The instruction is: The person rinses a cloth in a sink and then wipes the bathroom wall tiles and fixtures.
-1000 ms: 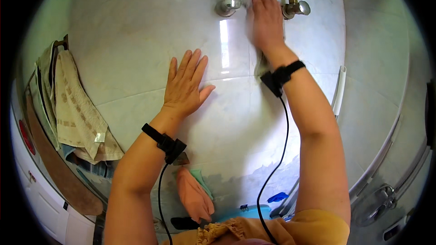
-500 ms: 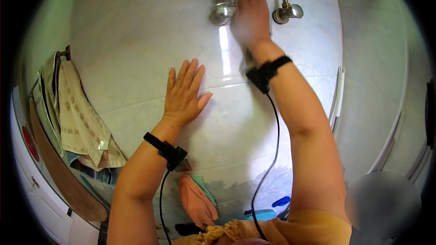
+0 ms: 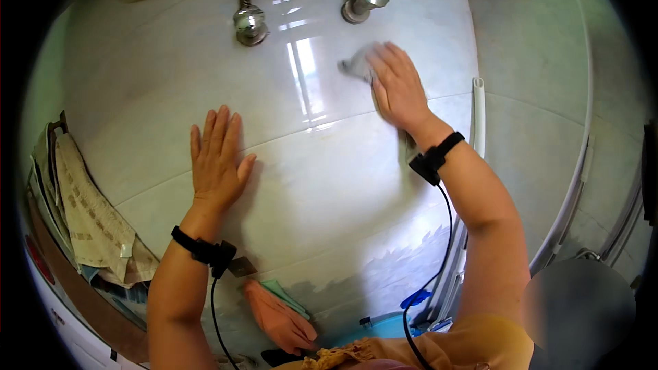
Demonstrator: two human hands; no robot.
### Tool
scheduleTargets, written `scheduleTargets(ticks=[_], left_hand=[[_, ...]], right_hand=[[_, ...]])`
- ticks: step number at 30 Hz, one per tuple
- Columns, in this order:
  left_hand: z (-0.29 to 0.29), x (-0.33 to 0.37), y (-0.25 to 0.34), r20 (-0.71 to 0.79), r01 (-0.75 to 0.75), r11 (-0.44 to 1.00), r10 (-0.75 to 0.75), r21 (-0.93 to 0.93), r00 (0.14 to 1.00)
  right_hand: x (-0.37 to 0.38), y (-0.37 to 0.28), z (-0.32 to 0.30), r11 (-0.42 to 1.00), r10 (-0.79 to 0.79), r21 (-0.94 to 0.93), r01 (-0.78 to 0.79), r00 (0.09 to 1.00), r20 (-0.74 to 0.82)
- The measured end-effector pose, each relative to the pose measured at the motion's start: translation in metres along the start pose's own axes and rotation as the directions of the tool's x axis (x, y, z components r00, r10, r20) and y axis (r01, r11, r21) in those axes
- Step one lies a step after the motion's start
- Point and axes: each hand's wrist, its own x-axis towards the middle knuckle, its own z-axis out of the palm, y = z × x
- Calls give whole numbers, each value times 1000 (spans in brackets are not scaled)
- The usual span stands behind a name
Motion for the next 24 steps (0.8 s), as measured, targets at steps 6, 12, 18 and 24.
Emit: scheduleTargets(ticks=[6, 12, 18, 24], left_hand=[[4, -3, -2, -41, -6, 998, 9, 68, 999], [2, -3, -3, -86, -22, 995, 31, 98, 996], [9, 10, -6, -117, -46, 998, 50, 37, 992], [3, -5, -9, -122, 6, 1000, -5, 6, 993]], right_hand=[[57, 76, 17, 992, 52, -96, -79, 965, -256], [119, 142, 11, 973, -61, -228, -18, 941, -334], [124, 266, -4, 829, 191, -491, -267, 961, -200], [66, 252, 9, 773, 301, -513, -374, 927, -222]])
